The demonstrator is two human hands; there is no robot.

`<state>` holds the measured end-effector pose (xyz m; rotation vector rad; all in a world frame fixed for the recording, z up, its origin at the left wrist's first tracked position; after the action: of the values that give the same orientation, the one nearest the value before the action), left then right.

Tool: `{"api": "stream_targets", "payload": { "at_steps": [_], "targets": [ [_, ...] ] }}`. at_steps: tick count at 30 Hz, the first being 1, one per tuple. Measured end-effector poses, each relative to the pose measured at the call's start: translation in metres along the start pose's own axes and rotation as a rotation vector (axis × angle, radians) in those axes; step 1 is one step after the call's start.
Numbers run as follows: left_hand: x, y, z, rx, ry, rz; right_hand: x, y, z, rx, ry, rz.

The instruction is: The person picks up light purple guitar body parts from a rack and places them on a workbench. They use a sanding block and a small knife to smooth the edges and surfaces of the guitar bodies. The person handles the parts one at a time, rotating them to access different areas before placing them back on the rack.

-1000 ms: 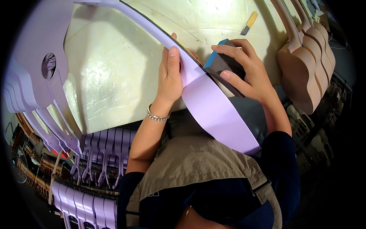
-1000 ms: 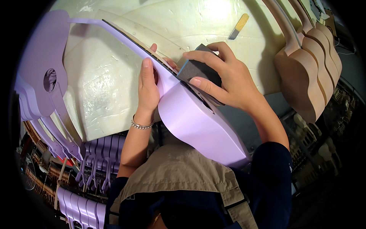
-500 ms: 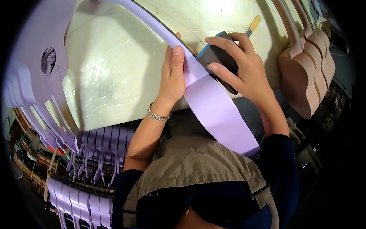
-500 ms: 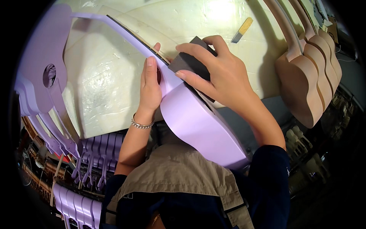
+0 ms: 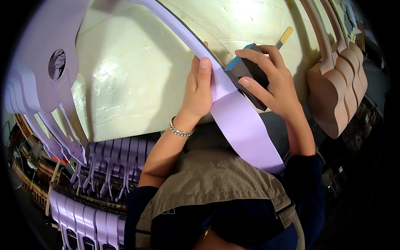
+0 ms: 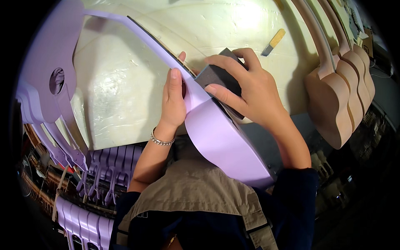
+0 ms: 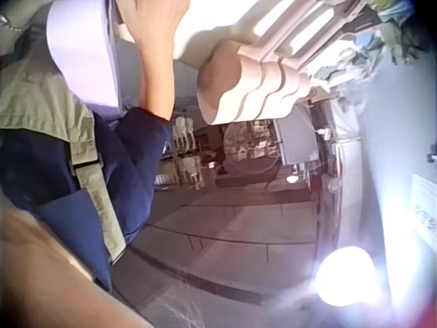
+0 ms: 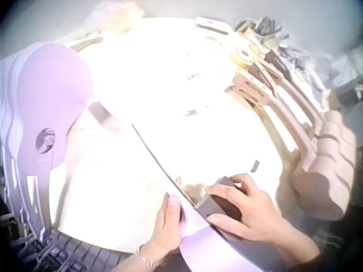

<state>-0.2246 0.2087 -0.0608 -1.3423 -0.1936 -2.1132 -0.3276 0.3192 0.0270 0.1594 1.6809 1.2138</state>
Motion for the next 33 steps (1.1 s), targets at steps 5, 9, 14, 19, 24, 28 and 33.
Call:
{"api": "stream_targets", "payload": {
  "at_steps": [5,9,14,19,24,28,33],
  "targets": [
    [0.000,-0.004,-0.001,-0.099,0.024,0.103,-0.005,-0.026,-0.051,0.074,-0.020,-0.060],
    [-0.002,-0.002,-0.003,-0.093,0.013,0.130,-0.008,-0.021,-0.045,0.040,0.005,-0.017],
    [0.005,-0.003,-0.003,-0.059,-0.087,0.062,-0.006,-0.033,-0.060,0.066,-0.043,-0.085],
    [-0.004,-0.001,0.001,-0.090,0.045,0.150,-0.027,-0.054,-0.115,0.067,-0.089,-0.034],
    [-0.003,0.004,0.003,-0.050,-0.049,0.092,-0.017,-0.063,-0.109,0.113,-0.068,-0.078],
    [-0.010,0.004,0.006,-0.050,-0.062,0.015,-0.016,-0.069,-0.161,0.158,-0.150,-0.144],
    [-0.006,0.008,-0.016,-0.100,0.005,0.005,-0.011,0.022,-0.090,0.401,-0.250,-0.310]
  ]
}}
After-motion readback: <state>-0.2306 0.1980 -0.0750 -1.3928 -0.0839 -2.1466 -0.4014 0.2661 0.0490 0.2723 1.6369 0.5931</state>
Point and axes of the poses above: each hand's wrist, its own z-axis away from the middle knuckle, its own y-axis out of the back of the hand, x = y × z, the point moved 4 cm from there along -z, towards the middle knuckle, and after that the axes turned 11 degrees about x, right-handed, at the moved point
